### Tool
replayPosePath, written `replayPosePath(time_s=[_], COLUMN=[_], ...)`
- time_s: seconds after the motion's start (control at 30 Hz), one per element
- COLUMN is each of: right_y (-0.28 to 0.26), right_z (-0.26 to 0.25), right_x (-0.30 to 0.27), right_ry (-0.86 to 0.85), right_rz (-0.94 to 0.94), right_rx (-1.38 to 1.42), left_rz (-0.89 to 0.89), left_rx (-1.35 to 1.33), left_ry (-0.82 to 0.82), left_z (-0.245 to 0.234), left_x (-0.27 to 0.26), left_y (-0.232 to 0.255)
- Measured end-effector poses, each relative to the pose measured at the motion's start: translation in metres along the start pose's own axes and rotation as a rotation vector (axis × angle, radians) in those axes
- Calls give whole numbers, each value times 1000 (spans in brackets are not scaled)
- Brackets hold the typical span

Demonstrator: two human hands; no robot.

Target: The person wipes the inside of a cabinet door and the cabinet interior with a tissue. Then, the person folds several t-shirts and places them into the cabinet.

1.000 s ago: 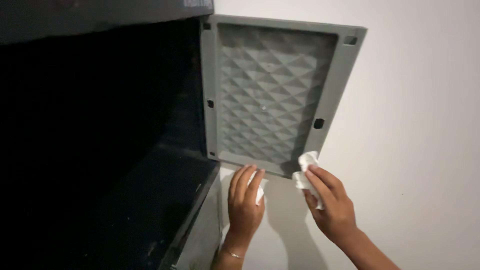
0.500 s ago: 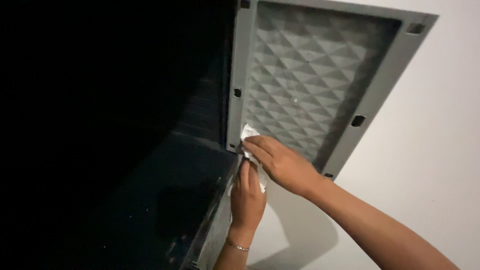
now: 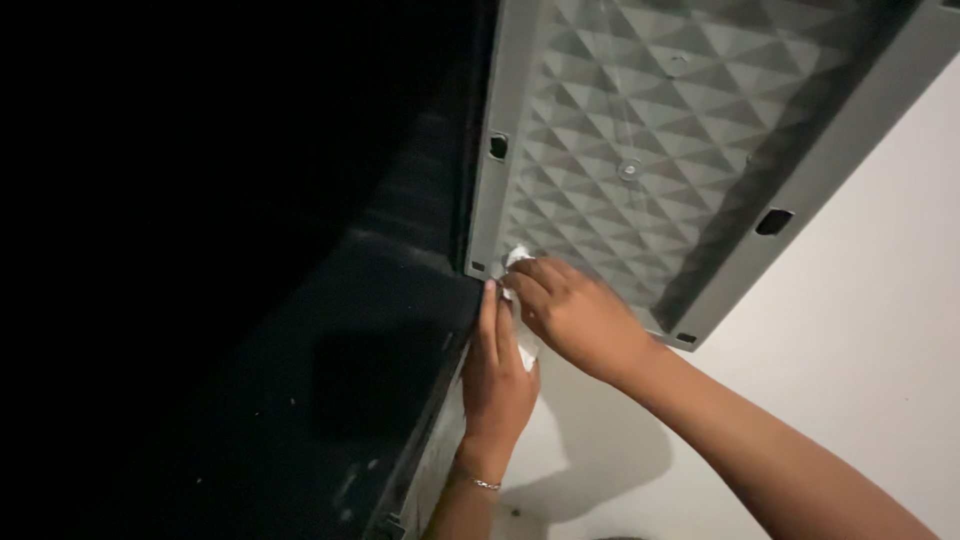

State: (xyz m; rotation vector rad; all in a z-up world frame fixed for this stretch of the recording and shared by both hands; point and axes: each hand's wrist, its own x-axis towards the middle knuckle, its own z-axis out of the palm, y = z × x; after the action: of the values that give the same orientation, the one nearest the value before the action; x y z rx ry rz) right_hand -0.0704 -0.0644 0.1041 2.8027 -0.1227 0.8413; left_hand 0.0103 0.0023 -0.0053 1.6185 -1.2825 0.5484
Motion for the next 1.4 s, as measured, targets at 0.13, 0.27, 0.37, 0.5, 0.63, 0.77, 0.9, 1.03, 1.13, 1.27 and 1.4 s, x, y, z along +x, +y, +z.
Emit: replayPosePath(time_s=[0.13,0.27,0.37,0.5,0.63,0.77,0.9,1.03,1.13,1.27,1.4], right_y=[9,13,11,9,6,-7,-6,3,7,9,10], right_z=[-14,-33,-39,-34,-17,3,4,-6,-30,-62,-61], right_x=[-25,-54,-61,-54,-32,4,4,-23,-48,-66,-68], right_ry=[-72,-163,-194,-110,-59,-30,23,-27,-130,-355,-501], right_rz=[73,91,118,70,-40,-31,-22,4,12,-38,68], right_rx=[-71,-212,-237,-164,-184,-118,-24,-113,-251,-469,-432], left_rz=[28,-12,36,15,13,-62,-108,-103,-94,-53,-63], left_rx=[-1,-50,54,47,-7,-58,-54,-76,-119,-90,-70], left_ry=[10,-37,-41,-32,-3,-52,-71,-92,-90,-47,-40], left_z=[-1,0,-2,-4,-6,-10,-9,-15,-16,-17,-14], left_x=[2,2,1,-1,1,1,3,4,4,4,3], left_y=[-1,-3,-6,-6,-1,4,12,14,15,13,13])
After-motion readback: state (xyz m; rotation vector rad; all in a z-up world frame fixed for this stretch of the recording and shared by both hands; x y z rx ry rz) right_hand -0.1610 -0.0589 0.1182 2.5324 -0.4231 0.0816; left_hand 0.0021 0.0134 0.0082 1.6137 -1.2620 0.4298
